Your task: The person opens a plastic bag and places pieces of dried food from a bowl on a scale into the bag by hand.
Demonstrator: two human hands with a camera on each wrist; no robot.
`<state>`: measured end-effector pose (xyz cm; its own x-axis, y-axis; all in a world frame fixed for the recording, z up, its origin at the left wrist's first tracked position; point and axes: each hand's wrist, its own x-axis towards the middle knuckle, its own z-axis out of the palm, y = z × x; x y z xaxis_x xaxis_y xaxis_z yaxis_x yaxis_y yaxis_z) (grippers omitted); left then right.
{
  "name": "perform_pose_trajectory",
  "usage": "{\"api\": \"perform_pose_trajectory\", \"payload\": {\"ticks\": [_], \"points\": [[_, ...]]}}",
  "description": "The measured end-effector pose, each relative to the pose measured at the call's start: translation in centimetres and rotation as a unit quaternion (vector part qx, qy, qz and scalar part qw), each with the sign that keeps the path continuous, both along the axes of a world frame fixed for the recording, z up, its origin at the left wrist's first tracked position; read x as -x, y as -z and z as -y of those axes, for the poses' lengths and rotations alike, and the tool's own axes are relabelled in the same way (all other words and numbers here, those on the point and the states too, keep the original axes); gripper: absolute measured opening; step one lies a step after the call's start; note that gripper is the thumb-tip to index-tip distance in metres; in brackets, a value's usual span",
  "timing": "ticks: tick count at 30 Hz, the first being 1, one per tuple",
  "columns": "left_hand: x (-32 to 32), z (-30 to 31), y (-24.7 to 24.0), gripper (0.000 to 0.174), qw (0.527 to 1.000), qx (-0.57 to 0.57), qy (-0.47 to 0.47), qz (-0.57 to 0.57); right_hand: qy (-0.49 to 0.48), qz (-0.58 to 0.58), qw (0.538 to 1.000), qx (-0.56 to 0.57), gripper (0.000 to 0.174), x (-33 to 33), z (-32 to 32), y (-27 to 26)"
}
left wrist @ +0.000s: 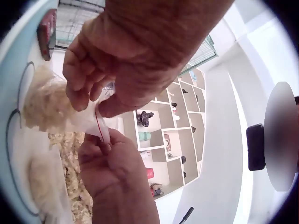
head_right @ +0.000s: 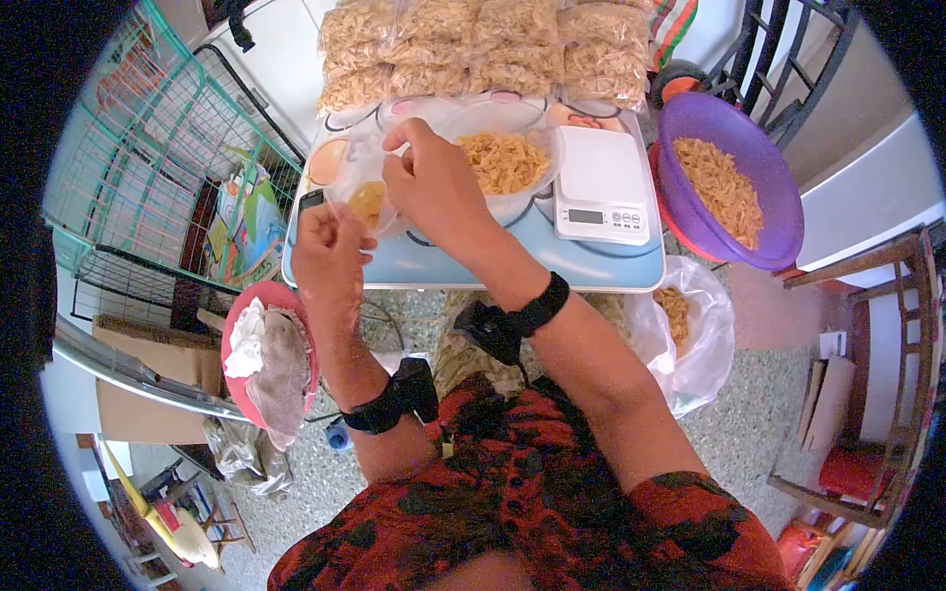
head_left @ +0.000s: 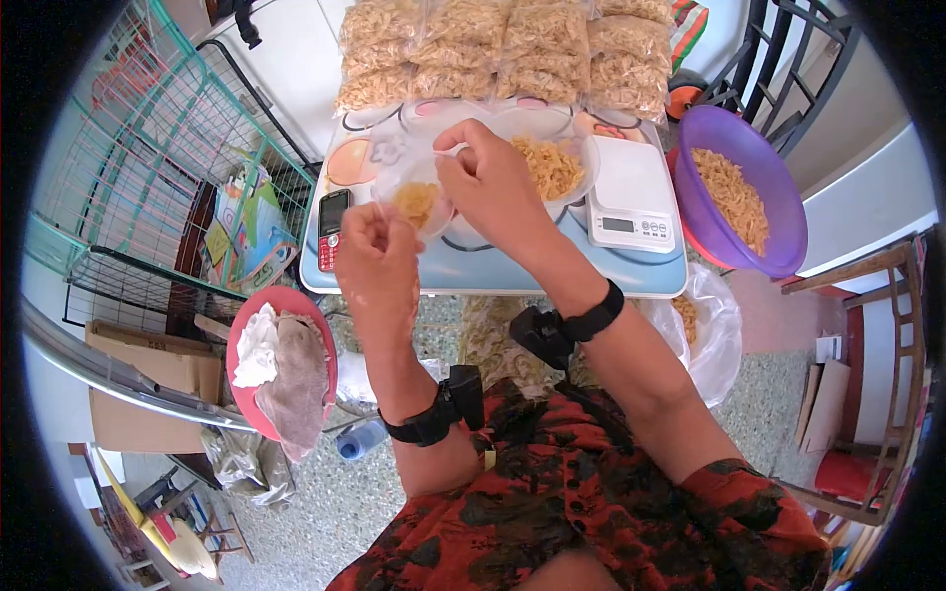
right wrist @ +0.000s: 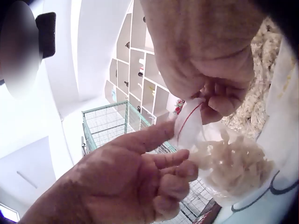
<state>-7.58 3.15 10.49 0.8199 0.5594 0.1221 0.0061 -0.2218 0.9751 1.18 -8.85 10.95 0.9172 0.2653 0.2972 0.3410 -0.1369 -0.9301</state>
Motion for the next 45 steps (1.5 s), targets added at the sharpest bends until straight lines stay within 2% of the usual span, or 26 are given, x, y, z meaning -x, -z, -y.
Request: {"api": "perform_pose_trajectory", "payload": {"ticks": [5,8,11,14,17,20,23,26,32,35,38,41,45], "points": [[-0.7,0.2,-0.6,0.021,0.990,-0.006,-0.060,0.127,-0.033,0.004,0.997,0.072,0.021,0.9,1.9,-0.6],[-1.1,0.6,-0.8,0.021,0.985,0.012,-0.056,0.163,0.032,0.067,0.987,0.143,0.024,2.1,2.8,-2.0],[-1.4,0.7,-0.4,0.020,0.991,-0.007,-0.048,0.127,0.061,0.266,0.954,0.127,0.025,2.7,3.7,-2.2],[-1.8,0.8,-0.2,0.020,0.994,-0.023,-0.031,0.105,-0.119,0.349,0.910,0.188,0.026,3.2,4.3,-1.8],[-1.7,2.1,-1.3,0.021,0.994,0.021,-0.004,0.109,-0.132,0.253,0.896,0.340,0.037,4.0,3.9,-1.3],[-2.0,1.9,-0.6,0.023,0.989,0.058,0.016,0.133,-0.160,0.163,0.872,0.433,0.041,3.8,4.0,-1.4],[-2.2,1.5,-0.1,0.022,0.991,0.072,0.005,0.109,-0.147,0.197,0.897,0.368,0.041,3.9,3.8,-1.1],[-2.3,1.6,0.0,0.022,0.991,0.083,0.013,0.104,-0.163,0.208,0.901,0.344,0.038,3.9,3.2,-0.5],[-2.4,2.2,-0.1,0.023,0.984,0.124,0.071,0.104,-0.163,0.188,0.886,0.391,0.028,2.3,1.9,2.1],[-2.5,1.7,-0.3,0.021,0.985,0.138,0.000,0.105,-0.132,0.229,0.916,0.303,0.024,2.4,1.9,2.2],[-2.4,0.7,-0.1,0.021,0.979,0.169,-0.022,0.115,-0.120,0.229,0.921,0.291,0.021,2.8,3.1,0.9],[-2.5,0.9,0.0,0.020,0.975,0.181,-0.018,0.126,-0.114,0.224,0.907,0.338,0.019,3.0,3.8,0.1],[-2.9,1.6,0.4,0.021,0.977,0.160,-0.016,0.142,-0.138,0.233,0.914,0.302,0.017,3.1,3.7,0.4]]}}
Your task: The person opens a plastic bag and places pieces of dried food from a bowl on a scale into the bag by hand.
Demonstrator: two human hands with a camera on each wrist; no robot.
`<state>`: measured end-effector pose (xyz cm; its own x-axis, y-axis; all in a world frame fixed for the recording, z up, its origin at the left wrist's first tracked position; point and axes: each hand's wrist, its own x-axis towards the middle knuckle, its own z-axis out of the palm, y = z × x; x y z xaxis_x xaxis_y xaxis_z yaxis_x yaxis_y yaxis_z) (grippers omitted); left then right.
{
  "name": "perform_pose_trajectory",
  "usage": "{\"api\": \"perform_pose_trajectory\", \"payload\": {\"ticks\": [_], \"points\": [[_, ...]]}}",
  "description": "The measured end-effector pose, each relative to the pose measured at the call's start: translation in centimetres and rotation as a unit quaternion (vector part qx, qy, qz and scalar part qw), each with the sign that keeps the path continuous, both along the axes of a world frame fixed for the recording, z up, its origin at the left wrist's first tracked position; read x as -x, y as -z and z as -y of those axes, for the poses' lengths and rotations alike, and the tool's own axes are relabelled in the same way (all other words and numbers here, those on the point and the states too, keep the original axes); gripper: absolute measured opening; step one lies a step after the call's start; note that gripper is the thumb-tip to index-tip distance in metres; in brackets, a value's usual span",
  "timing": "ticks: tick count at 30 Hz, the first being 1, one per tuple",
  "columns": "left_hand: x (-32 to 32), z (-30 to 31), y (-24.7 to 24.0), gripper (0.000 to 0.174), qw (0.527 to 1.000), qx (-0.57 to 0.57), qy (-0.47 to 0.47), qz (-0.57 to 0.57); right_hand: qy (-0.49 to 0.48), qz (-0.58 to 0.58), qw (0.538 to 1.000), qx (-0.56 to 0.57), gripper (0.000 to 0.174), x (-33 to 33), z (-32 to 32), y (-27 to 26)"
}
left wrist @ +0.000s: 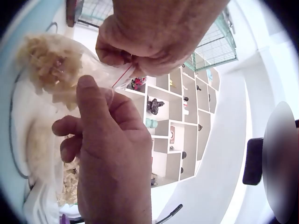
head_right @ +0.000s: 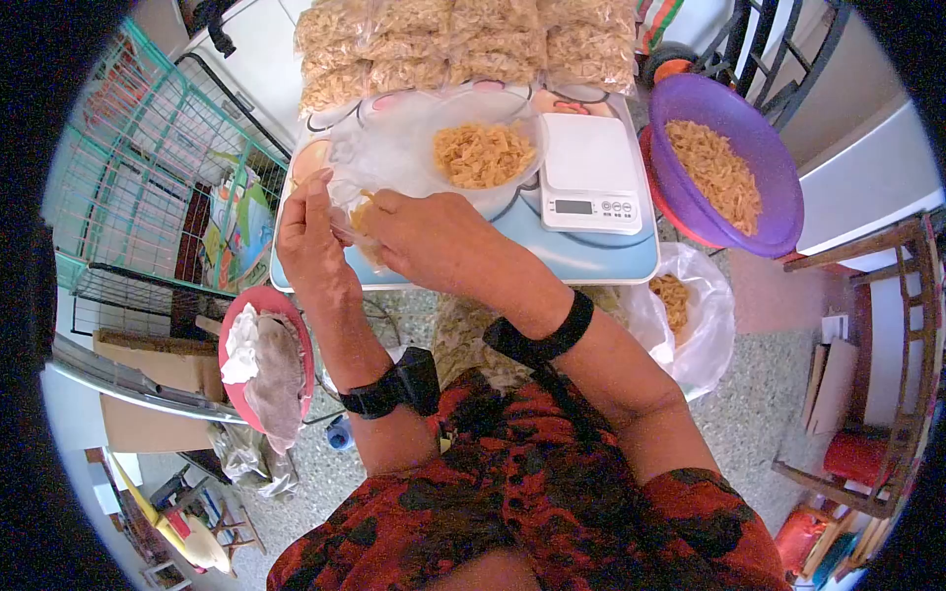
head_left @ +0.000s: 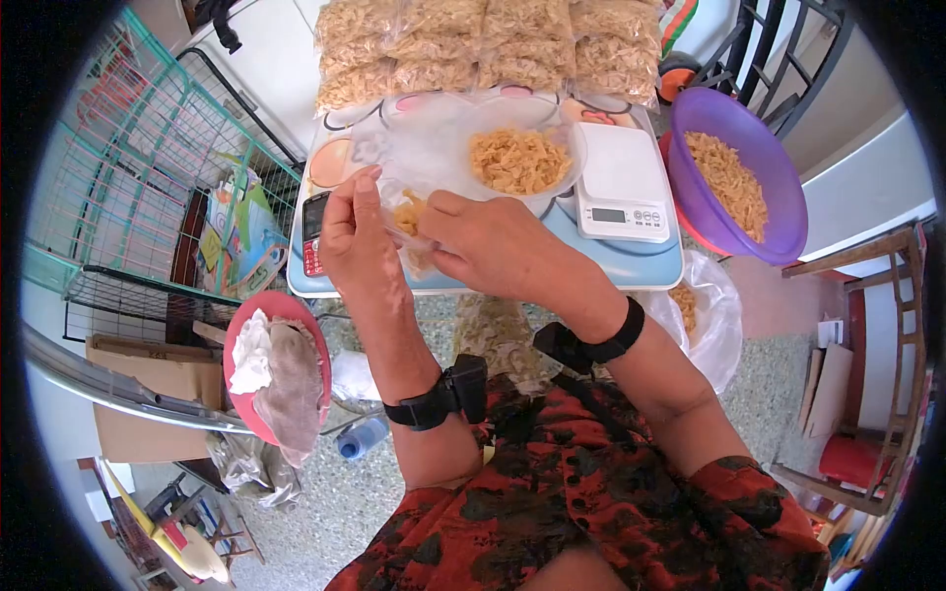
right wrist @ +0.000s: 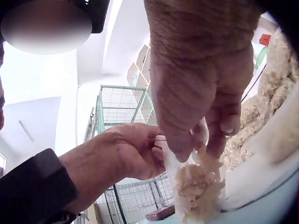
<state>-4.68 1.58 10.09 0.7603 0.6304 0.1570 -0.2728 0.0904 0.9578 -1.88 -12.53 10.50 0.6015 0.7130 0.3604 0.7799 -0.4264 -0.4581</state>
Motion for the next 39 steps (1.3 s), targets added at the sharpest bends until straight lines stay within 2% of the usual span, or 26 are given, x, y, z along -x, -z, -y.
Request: {"api": "perform_pose_trajectory", "payload": {"ticks": [3,11,17,20,23,26,29,32,35,39], "points": [[-0.1,0.2,0.0,0.021,1.000,-0.004,0.008,-0.005,-0.021,-0.003,1.000,0.010,0.017,-0.3,-0.3,0.8],[0.2,0.4,-0.1,0.022,0.997,0.046,0.061,-0.030,0.022,-0.004,0.998,0.057,0.018,-0.4,-1.2,2.2],[0.3,-0.2,0.0,0.025,0.998,0.038,0.038,-0.042,0.049,-0.005,0.997,0.056,0.026,0.1,-1.0,0.9],[0.2,-0.4,0.2,0.019,0.997,0.055,0.043,-0.021,0.050,-0.009,0.997,0.056,0.031,0.6,-1.2,0.9],[0.4,-0.2,0.4,0.020,0.996,0.048,0.078,-0.022,0.031,-0.081,0.992,0.095,0.034,0.5,-1.5,0.8],[0.3,-0.3,0.5,0.020,0.993,0.050,0.105,-0.018,0.010,-0.022,0.997,0.069,0.037,-0.3,-1.9,2.8],[0.2,-0.4,0.6,0.021,0.995,0.034,0.090,-0.021,0.041,-0.056,0.991,0.110,0.038,-0.7,-2.6,2.5],[0.2,-0.3,-0.1,0.020,0.999,0.033,0.026,-0.010,0.044,-0.034,0.998,0.035,0.036,0.0,-2.1,1.5],[-0.4,-0.8,0.0,0.020,0.998,0.050,0.015,0.026,0.055,-0.002,0.998,-0.029,0.032,0.4,-1.8,0.8],[-1.6,-0.3,-0.4,0.021,0.998,-0.005,-0.013,0.056,0.071,0.041,0.994,-0.073,0.026,-0.3,-1.6,1.9]]}}
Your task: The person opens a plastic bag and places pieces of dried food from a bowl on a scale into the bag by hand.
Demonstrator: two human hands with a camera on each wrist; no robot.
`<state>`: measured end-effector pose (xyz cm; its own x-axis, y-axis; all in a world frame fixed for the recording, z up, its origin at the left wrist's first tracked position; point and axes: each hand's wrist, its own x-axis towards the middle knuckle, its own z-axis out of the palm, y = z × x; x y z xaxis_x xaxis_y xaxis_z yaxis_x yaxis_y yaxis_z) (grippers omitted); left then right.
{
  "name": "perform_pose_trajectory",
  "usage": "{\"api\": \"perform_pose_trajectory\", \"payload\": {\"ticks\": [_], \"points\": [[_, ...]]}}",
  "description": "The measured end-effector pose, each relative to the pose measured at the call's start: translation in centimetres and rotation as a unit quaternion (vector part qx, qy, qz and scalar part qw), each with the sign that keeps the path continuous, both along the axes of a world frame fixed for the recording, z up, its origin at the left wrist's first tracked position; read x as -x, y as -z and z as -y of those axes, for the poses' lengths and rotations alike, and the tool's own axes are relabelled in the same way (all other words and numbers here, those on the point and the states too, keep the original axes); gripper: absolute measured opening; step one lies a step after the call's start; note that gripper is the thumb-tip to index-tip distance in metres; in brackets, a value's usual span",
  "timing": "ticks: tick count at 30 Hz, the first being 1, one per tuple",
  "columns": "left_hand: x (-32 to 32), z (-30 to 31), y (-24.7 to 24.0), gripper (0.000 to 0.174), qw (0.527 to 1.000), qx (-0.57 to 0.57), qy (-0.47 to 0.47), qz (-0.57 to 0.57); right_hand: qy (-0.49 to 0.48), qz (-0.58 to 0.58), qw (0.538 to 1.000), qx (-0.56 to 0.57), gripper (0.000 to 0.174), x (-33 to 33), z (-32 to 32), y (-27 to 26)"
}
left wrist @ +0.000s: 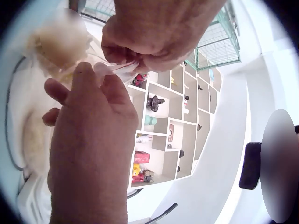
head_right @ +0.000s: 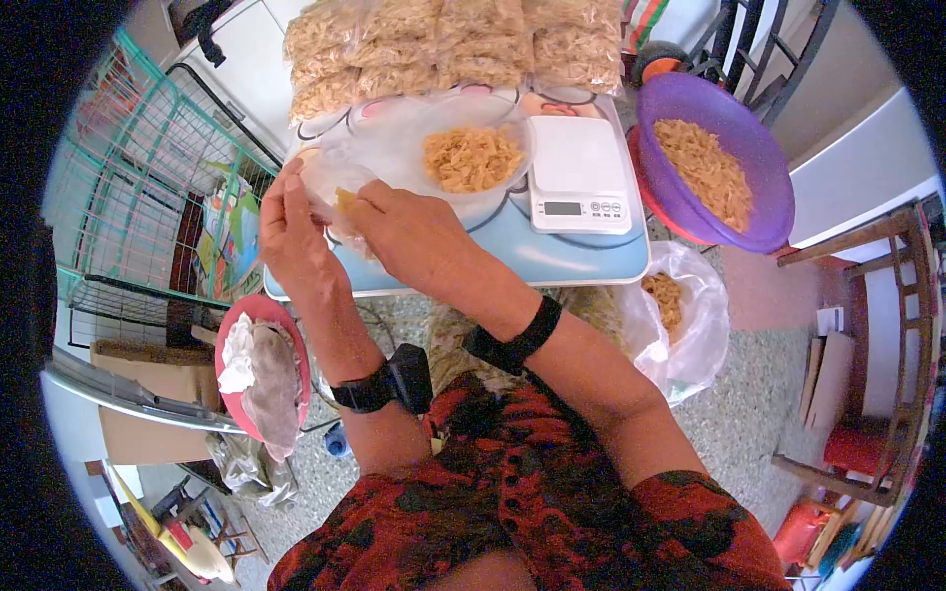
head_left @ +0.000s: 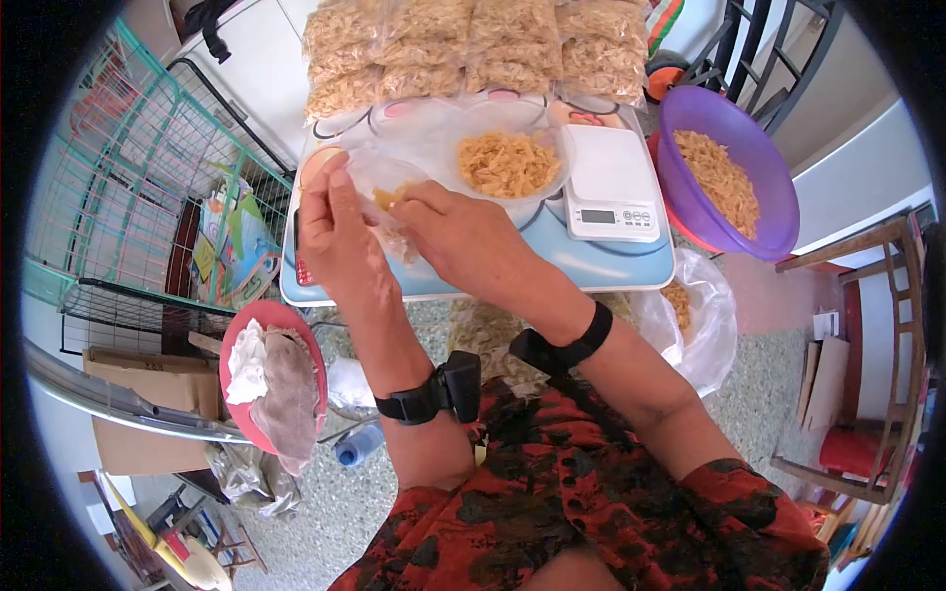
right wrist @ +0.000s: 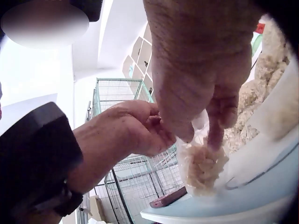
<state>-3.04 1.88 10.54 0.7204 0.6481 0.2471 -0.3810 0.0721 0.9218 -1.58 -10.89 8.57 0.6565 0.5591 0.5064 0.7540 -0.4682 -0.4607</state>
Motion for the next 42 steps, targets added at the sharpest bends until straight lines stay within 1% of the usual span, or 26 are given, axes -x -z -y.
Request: {"api": "perform_pose_trajectory", "payload": {"ticks": [2,5,8,11,14,17,20,23,26,29,32,35,40,42], "points": [[-0.5,0.6,0.6,0.023,0.999,-0.031,0.002,-0.021,0.011,0.021,1.000,-0.016,0.022,-0.3,0.0,0.7],[-0.3,1.3,2.1,0.027,0.997,-0.039,0.026,-0.067,0.027,0.034,0.999,-0.029,0.018,-0.2,0.4,0.9],[-0.1,1.4,3.8,0.026,0.994,-0.082,-0.024,-0.061,0.044,0.038,0.995,-0.084,0.016,0.1,0.8,1.5],[0.7,1.7,2.7,0.025,0.972,-0.190,-0.092,-0.108,0.076,0.024,0.992,-0.095,0.015,-0.1,0.7,1.9],[0.6,1.5,3.2,0.022,0.989,-0.079,0.010,-0.122,0.073,0.035,0.992,-0.094,0.014,-0.3,0.8,2.1],[0.2,1.3,3.4,0.019,0.990,-0.044,0.020,-0.132,0.054,0.011,0.995,-0.084,0.020,0.5,1.2,1.7],[0.1,1.4,2.6,0.017,0.996,-0.027,-0.002,-0.084,0.032,-0.003,0.994,-0.105,0.024,1.0,1.7,1.7],[-0.4,1.4,1.5,0.016,0.998,-0.019,-0.021,-0.051,0.022,-0.027,0.995,-0.096,0.031,1.0,1.8,1.9],[-0.6,1.8,0.9,0.016,0.998,-0.023,-0.057,-0.011,0.023,-0.017,0.993,-0.112,0.038,1.1,1.5,2.0],[-0.3,1.9,1.2,0.014,0.996,-0.049,-0.034,-0.061,0.004,-0.044,0.993,-0.111,0.041,1.1,1.9,1.8],[-0.7,2.0,2.9,0.015,0.994,-0.054,-0.023,-0.097,0.008,-0.022,0.991,-0.131,0.032,1.3,2.6,1.0],[-0.6,2.6,2.9,0.016,0.994,-0.017,0.006,-0.107,0.008,-0.058,0.988,-0.144,0.033,1.3,3.8,0.2],[-0.8,3.5,2.0,0.021,0.994,0.030,0.046,-0.096,0.057,-0.042,0.985,-0.155,0.028,1.2,5.7,-0.4],[-0.9,3.9,1.9,0.020,0.995,0.034,0.043,-0.087,0.075,-0.033,0.982,-0.169,0.025,0.9,6.6,-0.4]]}}
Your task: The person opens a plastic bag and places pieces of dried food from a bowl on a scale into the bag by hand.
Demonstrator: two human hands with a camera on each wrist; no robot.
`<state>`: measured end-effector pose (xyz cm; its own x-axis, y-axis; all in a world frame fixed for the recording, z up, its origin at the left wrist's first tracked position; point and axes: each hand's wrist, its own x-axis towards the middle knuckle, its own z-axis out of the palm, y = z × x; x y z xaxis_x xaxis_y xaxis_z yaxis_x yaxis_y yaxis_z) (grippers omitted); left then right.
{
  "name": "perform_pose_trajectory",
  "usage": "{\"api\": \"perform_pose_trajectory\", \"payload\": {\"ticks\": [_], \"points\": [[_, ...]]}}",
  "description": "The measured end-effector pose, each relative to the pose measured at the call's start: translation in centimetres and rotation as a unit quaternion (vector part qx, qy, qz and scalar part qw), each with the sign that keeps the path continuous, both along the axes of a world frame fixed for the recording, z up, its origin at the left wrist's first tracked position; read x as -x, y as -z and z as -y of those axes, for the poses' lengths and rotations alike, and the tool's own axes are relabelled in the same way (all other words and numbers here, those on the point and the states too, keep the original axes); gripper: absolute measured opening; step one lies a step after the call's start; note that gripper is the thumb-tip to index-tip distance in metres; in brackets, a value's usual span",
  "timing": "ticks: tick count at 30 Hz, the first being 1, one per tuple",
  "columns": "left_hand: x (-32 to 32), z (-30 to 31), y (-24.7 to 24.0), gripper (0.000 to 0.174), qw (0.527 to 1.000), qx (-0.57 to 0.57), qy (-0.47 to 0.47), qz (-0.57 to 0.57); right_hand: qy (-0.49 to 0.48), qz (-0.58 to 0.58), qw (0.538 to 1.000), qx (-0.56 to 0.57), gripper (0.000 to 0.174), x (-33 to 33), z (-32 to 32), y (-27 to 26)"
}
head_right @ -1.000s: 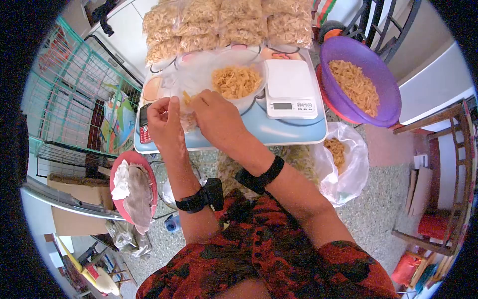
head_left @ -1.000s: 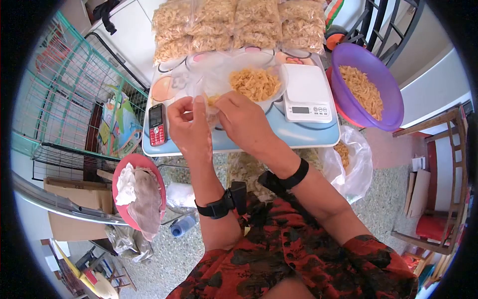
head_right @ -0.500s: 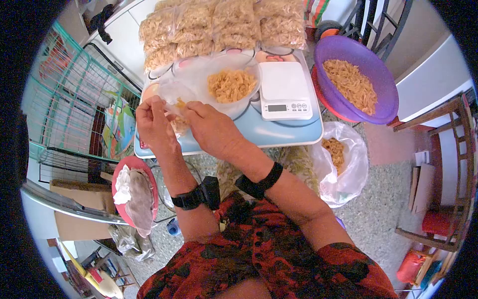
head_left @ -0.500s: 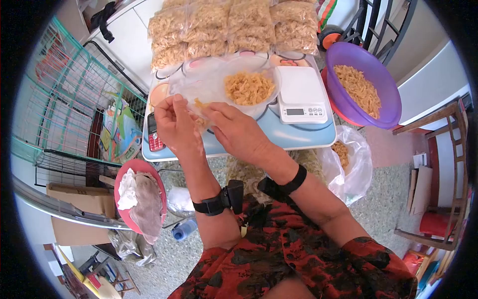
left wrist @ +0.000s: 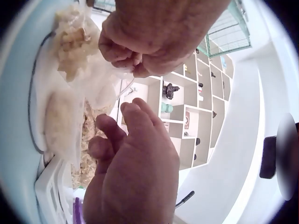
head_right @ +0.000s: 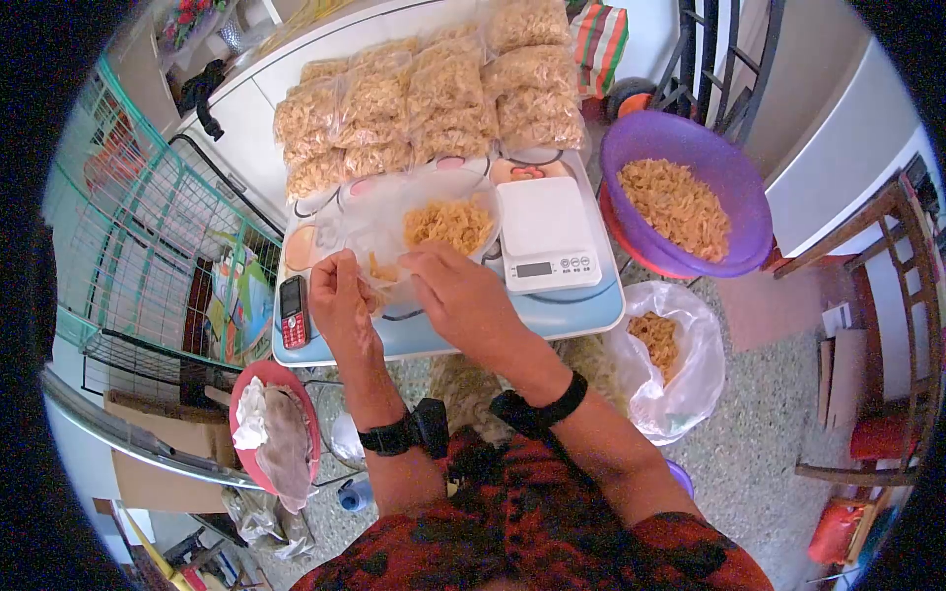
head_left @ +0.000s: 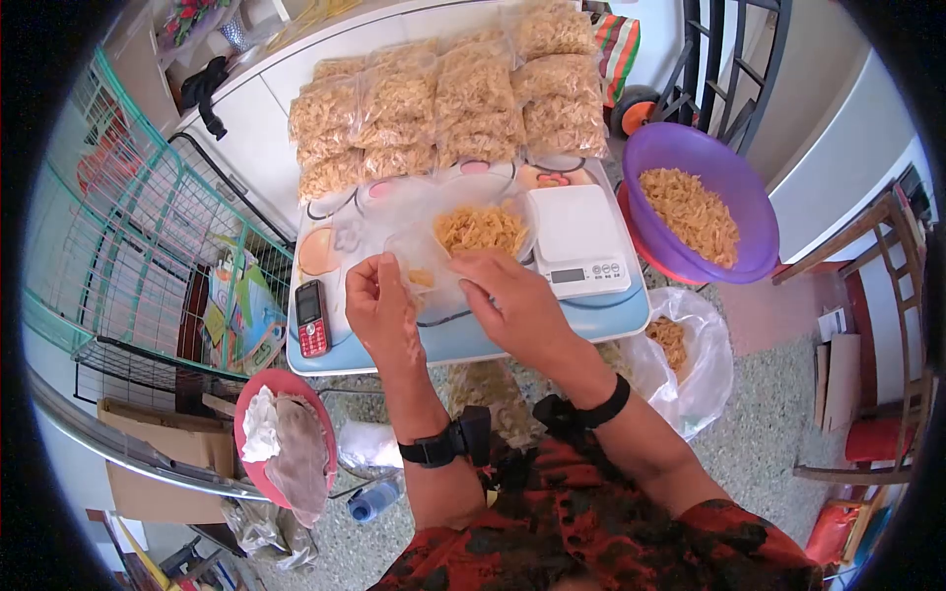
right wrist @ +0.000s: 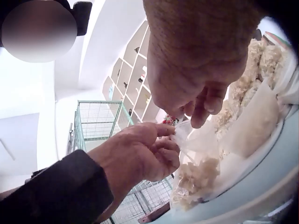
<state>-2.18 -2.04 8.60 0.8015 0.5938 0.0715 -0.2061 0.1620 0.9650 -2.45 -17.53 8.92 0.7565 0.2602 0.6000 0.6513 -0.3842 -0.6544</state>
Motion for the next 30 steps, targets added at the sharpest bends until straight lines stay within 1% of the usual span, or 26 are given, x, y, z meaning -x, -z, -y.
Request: {"api": "perform_pose_trajectory", "payload": {"ticks": [2,5,8,9,12,15,18,21,26,28,30], "points": [[0.0,0.2,0.1,0.020,1.000,0.011,0.003,0.006,0.023,0.010,1.000,-0.019,0.022,-0.4,1.1,0.1],[0.1,0.1,0.8,0.020,0.999,0.031,0.012,0.003,0.081,-0.035,0.996,-0.017,0.019,-0.9,3.1,-0.3],[0.2,0.5,1.2,0.019,0.999,0.046,0.014,-0.007,0.103,-0.071,0.990,-0.068,0.017,-1.2,4.5,-0.4],[0.2,0.7,1.1,0.019,0.999,0.051,0.015,-0.008,0.102,-0.080,0.988,-0.083,0.016,-1.2,4.7,-0.6],[0.2,0.6,1.2,0.020,0.998,0.051,0.024,-0.001,0.104,-0.087,0.988,-0.077,0.018,-1.5,5.3,-0.4],[0.3,0.7,0.7,0.019,0.999,0.053,0.013,0.000,0.091,-0.062,0.990,-0.092,0.020,-1.9,5.2,0.5],[0.4,0.5,0.7,0.019,0.998,0.053,-0.002,0.016,0.101,-0.067,0.992,-0.040,0.021,-1.7,5.4,0.2],[1.0,0.3,0.8,0.019,0.998,0.059,-0.012,0.034,0.103,-0.044,0.994,0.003,0.021,-2.7,5.6,-0.2],[1.0,0.2,1.2,0.018,0.995,0.076,-0.012,0.058,0.076,-0.022,0.991,0.112,0.021,-4.9,5.6,-1.3],[1.2,0.3,0.9,0.018,0.995,0.083,-0.012,0.048,0.070,-0.016,0.983,0.168,0.022,-5.8,5.3,-1.5],[1.2,0.3,0.9,0.018,0.996,0.084,-0.011,0.038,0.043,-0.005,0.979,0.197,0.025,-6.8,5.1,-1.5]]}}
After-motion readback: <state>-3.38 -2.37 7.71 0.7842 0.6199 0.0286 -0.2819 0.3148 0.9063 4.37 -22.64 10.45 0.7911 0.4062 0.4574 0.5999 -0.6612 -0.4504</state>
